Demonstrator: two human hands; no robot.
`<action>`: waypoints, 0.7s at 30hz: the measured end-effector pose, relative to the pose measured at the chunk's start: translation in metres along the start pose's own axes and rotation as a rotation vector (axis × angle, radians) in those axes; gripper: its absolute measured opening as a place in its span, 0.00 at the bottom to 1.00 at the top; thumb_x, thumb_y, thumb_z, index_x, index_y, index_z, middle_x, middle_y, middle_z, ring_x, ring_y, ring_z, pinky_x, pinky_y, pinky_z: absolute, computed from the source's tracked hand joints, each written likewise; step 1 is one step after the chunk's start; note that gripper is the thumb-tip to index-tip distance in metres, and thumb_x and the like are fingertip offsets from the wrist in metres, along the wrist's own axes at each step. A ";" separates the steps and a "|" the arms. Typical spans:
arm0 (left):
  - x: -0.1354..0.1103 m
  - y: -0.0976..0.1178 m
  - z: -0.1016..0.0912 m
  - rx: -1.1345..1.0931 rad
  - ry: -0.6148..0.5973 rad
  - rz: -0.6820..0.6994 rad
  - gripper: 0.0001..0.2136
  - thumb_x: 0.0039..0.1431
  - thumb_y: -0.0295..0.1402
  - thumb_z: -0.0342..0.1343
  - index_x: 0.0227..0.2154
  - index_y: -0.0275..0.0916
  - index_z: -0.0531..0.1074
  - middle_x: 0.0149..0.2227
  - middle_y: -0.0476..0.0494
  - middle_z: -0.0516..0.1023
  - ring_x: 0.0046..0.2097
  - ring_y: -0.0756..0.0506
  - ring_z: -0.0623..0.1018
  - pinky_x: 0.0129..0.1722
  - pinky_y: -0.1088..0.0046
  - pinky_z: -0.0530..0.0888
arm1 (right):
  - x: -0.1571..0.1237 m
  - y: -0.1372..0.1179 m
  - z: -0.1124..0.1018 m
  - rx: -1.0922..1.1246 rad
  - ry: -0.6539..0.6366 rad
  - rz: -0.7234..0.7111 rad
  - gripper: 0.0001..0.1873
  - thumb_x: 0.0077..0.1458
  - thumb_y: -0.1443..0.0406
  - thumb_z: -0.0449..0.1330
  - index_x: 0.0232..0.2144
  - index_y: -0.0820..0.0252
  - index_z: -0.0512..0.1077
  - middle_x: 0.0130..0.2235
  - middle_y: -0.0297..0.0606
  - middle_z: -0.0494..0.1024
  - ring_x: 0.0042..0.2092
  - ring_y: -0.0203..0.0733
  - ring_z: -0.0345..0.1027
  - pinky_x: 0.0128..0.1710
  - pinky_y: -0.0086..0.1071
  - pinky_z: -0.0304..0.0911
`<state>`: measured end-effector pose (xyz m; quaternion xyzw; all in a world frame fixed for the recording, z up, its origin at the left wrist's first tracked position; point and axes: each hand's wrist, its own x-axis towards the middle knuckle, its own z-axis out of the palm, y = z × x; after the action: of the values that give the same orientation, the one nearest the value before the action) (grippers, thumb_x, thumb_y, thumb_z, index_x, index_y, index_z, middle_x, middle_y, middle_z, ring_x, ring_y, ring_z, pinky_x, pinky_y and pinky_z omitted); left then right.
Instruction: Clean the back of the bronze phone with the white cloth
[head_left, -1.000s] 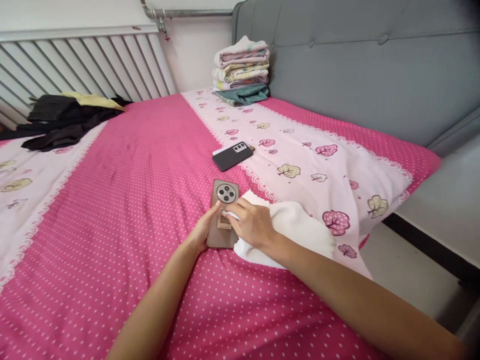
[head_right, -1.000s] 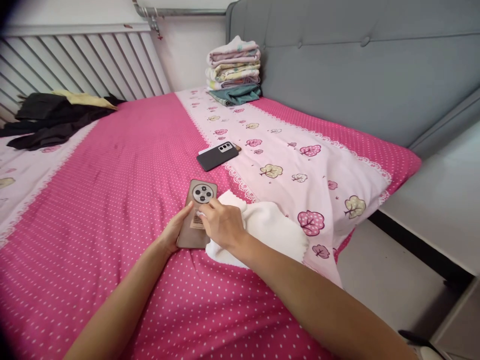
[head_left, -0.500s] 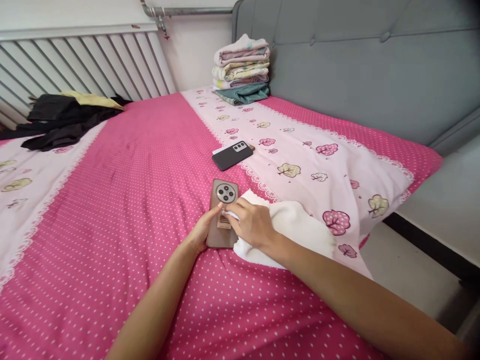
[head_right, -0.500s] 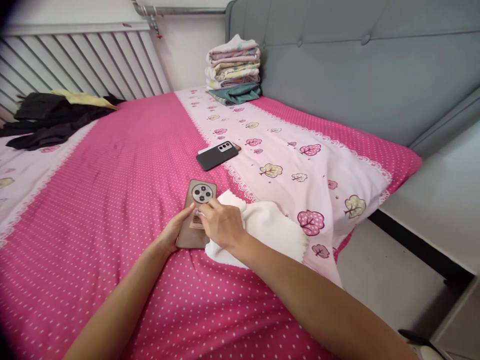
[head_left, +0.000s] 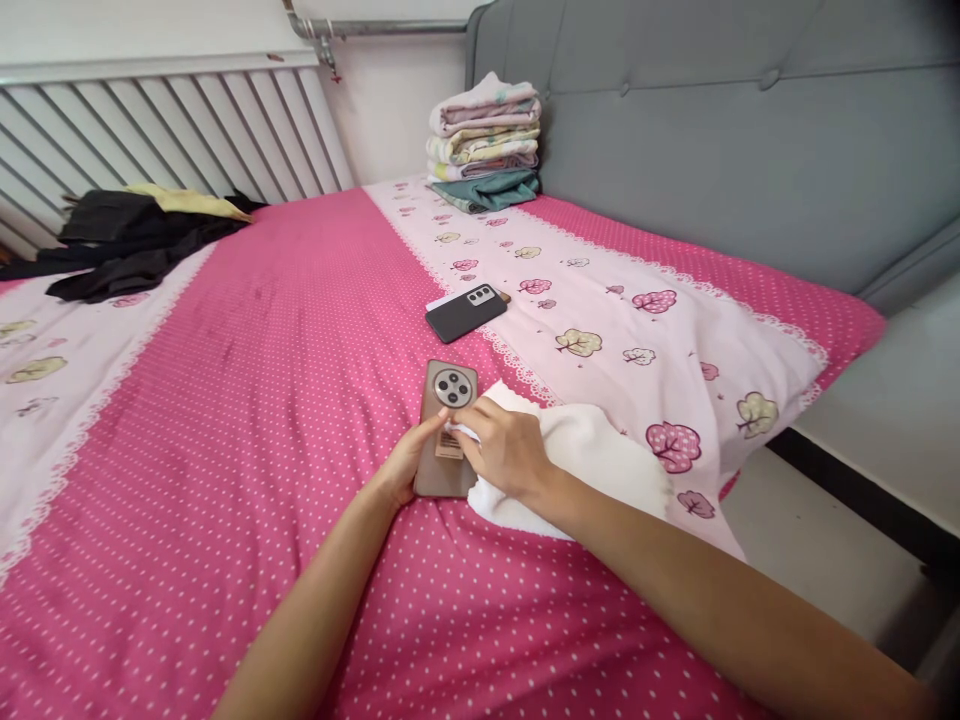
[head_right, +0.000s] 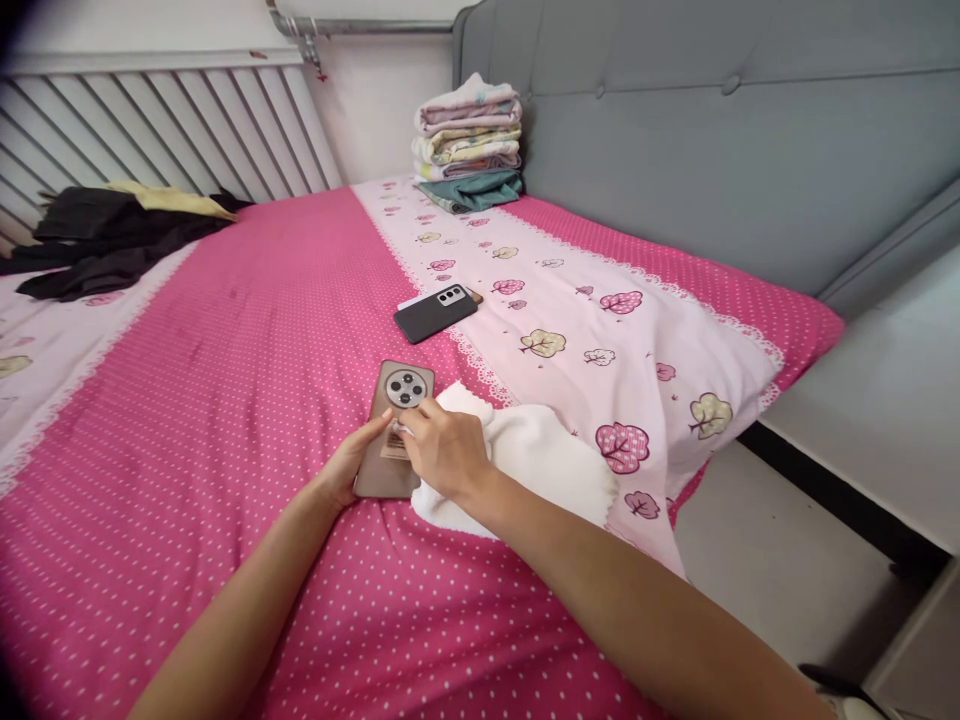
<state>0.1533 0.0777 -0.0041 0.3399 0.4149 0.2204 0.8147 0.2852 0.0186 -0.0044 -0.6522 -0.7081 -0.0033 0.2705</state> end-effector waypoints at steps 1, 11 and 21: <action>0.000 0.000 -0.001 -0.004 -0.005 0.001 0.12 0.54 0.39 0.52 0.30 0.33 0.72 0.26 0.42 0.77 0.24 0.46 0.75 0.25 0.70 0.73 | 0.000 0.000 0.000 0.000 0.000 0.000 0.11 0.58 0.61 0.51 0.39 0.53 0.71 0.39 0.32 0.73 0.36 0.35 0.68 0.28 0.28 0.54; 0.001 -0.001 -0.002 -0.014 -0.019 0.013 0.12 0.53 0.39 0.54 0.30 0.33 0.72 0.26 0.43 0.77 0.24 0.47 0.76 0.25 0.70 0.73 | 0.000 0.001 0.001 0.004 0.019 -0.003 0.11 0.58 0.61 0.50 0.38 0.53 0.71 0.38 0.32 0.73 0.35 0.36 0.68 0.27 0.28 0.53; -0.001 0.001 0.002 -0.020 -0.020 0.018 0.11 0.55 0.37 0.52 0.28 0.33 0.72 0.24 0.43 0.76 0.23 0.47 0.75 0.24 0.72 0.72 | 0.000 0.001 0.002 0.016 0.013 0.002 0.11 0.58 0.60 0.50 0.39 0.53 0.71 0.39 0.32 0.73 0.36 0.36 0.68 0.27 0.28 0.53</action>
<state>0.1542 0.0772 -0.0021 0.3376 0.4013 0.2286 0.8202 0.2850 0.0195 -0.0065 -0.6507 -0.7057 -0.0014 0.2803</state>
